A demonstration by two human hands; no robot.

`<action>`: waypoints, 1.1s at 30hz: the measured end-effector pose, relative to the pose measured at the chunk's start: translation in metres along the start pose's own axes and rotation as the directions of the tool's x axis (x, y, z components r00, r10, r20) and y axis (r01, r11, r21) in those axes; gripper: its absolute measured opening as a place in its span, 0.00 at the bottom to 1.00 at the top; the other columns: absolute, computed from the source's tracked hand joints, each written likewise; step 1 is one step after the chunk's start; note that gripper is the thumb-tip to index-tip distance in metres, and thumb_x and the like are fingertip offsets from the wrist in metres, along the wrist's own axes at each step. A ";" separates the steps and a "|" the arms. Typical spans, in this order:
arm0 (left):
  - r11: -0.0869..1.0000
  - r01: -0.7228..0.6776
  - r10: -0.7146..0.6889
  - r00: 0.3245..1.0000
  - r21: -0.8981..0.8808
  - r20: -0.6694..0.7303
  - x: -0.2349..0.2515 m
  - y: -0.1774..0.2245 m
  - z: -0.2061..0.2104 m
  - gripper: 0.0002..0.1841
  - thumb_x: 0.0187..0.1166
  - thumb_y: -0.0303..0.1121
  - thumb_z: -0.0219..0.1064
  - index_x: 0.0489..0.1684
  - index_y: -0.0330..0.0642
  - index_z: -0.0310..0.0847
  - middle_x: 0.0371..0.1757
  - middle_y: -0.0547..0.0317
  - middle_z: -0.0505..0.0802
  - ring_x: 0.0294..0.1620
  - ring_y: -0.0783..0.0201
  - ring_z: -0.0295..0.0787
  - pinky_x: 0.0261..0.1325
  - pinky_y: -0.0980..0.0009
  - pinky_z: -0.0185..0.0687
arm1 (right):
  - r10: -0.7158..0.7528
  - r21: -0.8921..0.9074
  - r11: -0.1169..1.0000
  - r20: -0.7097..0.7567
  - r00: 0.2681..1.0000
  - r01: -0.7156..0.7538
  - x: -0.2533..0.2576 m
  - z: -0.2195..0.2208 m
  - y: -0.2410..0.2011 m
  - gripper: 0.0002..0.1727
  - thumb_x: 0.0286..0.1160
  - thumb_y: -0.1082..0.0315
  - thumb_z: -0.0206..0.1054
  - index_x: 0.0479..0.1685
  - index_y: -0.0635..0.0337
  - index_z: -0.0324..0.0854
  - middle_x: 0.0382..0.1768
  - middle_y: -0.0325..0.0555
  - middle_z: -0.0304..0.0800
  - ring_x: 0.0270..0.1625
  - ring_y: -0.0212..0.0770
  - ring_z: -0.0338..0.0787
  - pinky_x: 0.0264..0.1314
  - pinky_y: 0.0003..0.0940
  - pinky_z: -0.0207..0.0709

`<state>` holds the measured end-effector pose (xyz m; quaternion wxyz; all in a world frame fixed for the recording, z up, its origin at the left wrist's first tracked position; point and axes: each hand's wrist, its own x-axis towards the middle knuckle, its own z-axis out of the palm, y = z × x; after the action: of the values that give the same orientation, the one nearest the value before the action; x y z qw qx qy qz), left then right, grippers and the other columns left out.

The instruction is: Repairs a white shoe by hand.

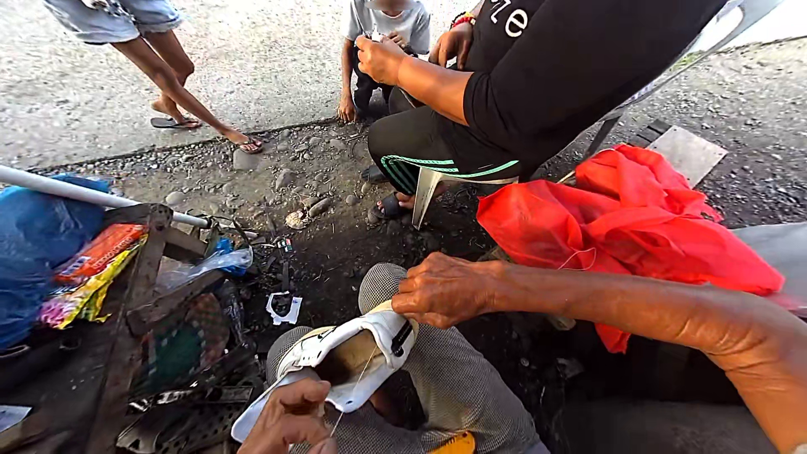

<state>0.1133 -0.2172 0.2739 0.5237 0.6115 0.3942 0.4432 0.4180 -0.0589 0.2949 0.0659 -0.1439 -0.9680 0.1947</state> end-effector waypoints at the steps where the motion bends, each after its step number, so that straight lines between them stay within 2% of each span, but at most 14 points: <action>1: 0.985 -0.049 0.056 0.998 -0.164 0.037 0.003 0.000 0.007 0.06 0.79 0.39 0.72 0.46 0.65 0.93 0.64 0.78 0.89 0.65 0.73 0.84 0.68 0.73 0.80 | -0.006 0.005 1.000 -0.008 1.000 0.006 0.000 0.001 0.000 0.10 0.82 0.66 0.61 0.35 0.59 0.83 0.26 0.48 0.84 0.32 0.50 0.88 0.30 0.47 0.76; 3: 0.883 -0.067 0.123 0.988 -0.465 0.092 0.010 -0.004 0.024 0.06 0.81 0.44 0.70 0.47 0.62 0.93 0.59 0.71 0.91 0.58 0.70 0.88 0.61 0.72 0.85 | -0.019 0.013 1.000 -0.023 1.000 0.019 0.001 0.004 -0.001 0.10 0.81 0.66 0.61 0.34 0.59 0.82 0.25 0.48 0.84 0.31 0.50 0.88 0.29 0.47 0.75; 5: 0.874 -0.044 0.098 0.992 -0.484 0.085 0.016 -0.016 0.029 0.07 0.81 0.43 0.70 0.48 0.60 0.94 0.51 0.69 0.94 0.52 0.70 0.91 0.56 0.72 0.88 | -0.021 0.020 1.000 -0.017 1.000 0.021 0.000 0.005 -0.002 0.10 0.82 0.66 0.61 0.35 0.60 0.82 0.25 0.48 0.83 0.31 0.50 0.88 0.29 0.47 0.75; 7: 0.984 -0.002 -0.002 1.000 -0.176 -0.018 0.022 -0.025 0.031 0.05 0.80 0.35 0.71 0.44 0.52 0.94 0.46 0.66 0.95 0.49 0.71 0.92 0.55 0.72 0.89 | -0.013 0.032 0.999 -0.009 1.000 0.013 -0.002 0.006 -0.001 0.09 0.81 0.66 0.61 0.36 0.60 0.83 0.26 0.48 0.84 0.32 0.50 0.88 0.31 0.47 0.76; 10: 0.958 0.037 -0.010 0.995 0.285 -0.098 0.031 -0.030 0.048 0.04 0.73 0.30 0.73 0.35 0.41 0.93 0.43 0.62 0.94 0.47 0.73 0.92 0.53 0.74 0.91 | 0.016 0.058 0.998 0.019 1.000 -0.017 -0.002 0.005 -0.003 0.09 0.81 0.66 0.62 0.38 0.60 0.83 0.29 0.50 0.86 0.34 0.51 0.90 0.34 0.50 0.78; 14: 0.970 -0.096 0.111 0.992 -0.225 0.055 0.032 -0.006 0.046 0.03 0.79 0.38 0.72 0.41 0.58 0.92 0.56 0.70 0.92 0.58 0.71 0.88 0.61 0.73 0.86 | 0.020 0.058 0.998 0.007 1.000 -0.020 -0.006 0.003 -0.002 0.09 0.82 0.66 0.61 0.37 0.60 0.83 0.28 0.49 0.85 0.34 0.51 0.89 0.33 0.49 0.78; 16: 0.857 -0.115 0.181 0.980 -0.503 0.085 0.029 0.000 0.042 0.06 0.81 0.42 0.70 0.46 0.60 0.93 0.58 0.69 0.92 0.55 0.69 0.90 0.58 0.72 0.87 | 0.013 0.056 0.998 -0.012 1.000 -0.013 -0.007 0.005 0.001 0.10 0.82 0.66 0.60 0.37 0.60 0.83 0.27 0.49 0.85 0.33 0.50 0.89 0.32 0.48 0.77; 18: 0.792 -0.088 0.176 0.980 -0.604 0.088 0.024 -0.004 0.037 0.08 0.81 0.43 0.69 0.48 0.57 0.93 0.54 0.67 0.93 0.51 0.68 0.91 0.54 0.71 0.88 | 0.002 0.055 0.998 -0.030 1.000 -0.001 -0.008 0.007 0.002 0.10 0.82 0.66 0.60 0.36 0.59 0.82 0.26 0.48 0.84 0.32 0.49 0.88 0.31 0.47 0.77; 20: 0.913 -0.054 0.077 0.996 -0.403 0.042 0.021 -0.012 0.032 0.07 0.82 0.38 0.69 0.48 0.55 0.93 0.50 0.67 0.94 0.50 0.70 0.92 0.55 0.71 0.89 | 0.001 0.063 0.998 -0.030 1.000 0.000 -0.008 0.007 0.002 0.09 0.81 0.66 0.61 0.36 0.60 0.82 0.27 0.48 0.84 0.32 0.49 0.89 0.31 0.46 0.77; 22: 0.997 0.029 -0.023 0.996 0.069 -0.087 0.023 -0.021 0.039 0.05 0.78 0.30 0.71 0.41 0.44 0.93 0.46 0.62 0.94 0.47 0.70 0.92 0.53 0.72 0.90 | 0.009 0.076 0.997 -0.021 1.000 -0.008 -0.007 0.008 0.002 0.09 0.81 0.66 0.61 0.36 0.60 0.82 0.27 0.48 0.85 0.32 0.50 0.89 0.32 0.47 0.77; 24: 0.880 0.116 -0.062 0.990 0.461 -0.130 0.031 -0.029 0.054 0.08 0.76 0.31 0.68 0.39 0.40 0.94 0.42 0.59 0.95 0.45 0.71 0.92 0.52 0.72 0.90 | 0.010 0.082 0.997 -0.007 1.000 -0.009 -0.006 0.009 0.000 0.09 0.82 0.66 0.61 0.37 0.60 0.82 0.28 0.49 0.85 0.33 0.50 0.89 0.32 0.48 0.77; 25: 0.834 0.142 -0.077 0.987 0.533 -0.143 0.036 -0.033 0.061 0.09 0.74 0.31 0.66 0.36 0.41 0.94 0.39 0.60 0.95 0.43 0.71 0.92 0.51 0.70 0.90 | 0.010 0.088 0.996 0.001 1.000 -0.010 -0.005 0.009 -0.001 0.09 0.82 0.66 0.61 0.37 0.60 0.82 0.28 0.49 0.85 0.33 0.50 0.89 0.33 0.48 0.77; 29: 0.877 0.208 -0.090 0.956 0.432 -0.278 0.050 -0.046 0.080 0.07 0.67 0.29 0.64 0.22 0.45 0.87 0.22 0.70 0.89 0.27 0.81 0.86 0.33 0.78 0.83 | 0.007 0.104 0.995 0.010 1.000 -0.008 -0.006 0.010 -0.005 0.08 0.81 0.67 0.62 0.38 0.61 0.83 0.28 0.49 0.85 0.33 0.51 0.89 0.33 0.49 0.77; 33: 0.936 0.144 -0.054 0.960 0.321 -0.274 0.049 -0.051 0.082 0.07 0.69 0.26 0.64 0.25 0.43 0.88 0.26 0.70 0.91 0.32 0.82 0.89 0.40 0.80 0.86 | 0.008 0.131 0.991 0.010 1.000 -0.009 -0.007 0.009 -0.003 0.07 0.78 0.67 0.64 0.36 0.61 0.83 0.26 0.49 0.85 0.32 0.50 0.88 0.33 0.48 0.77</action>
<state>0.2050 -0.1874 0.2250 0.3764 0.6078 0.5604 0.4182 0.4217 -0.0672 0.2875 0.0697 -0.1423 -0.9528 0.2588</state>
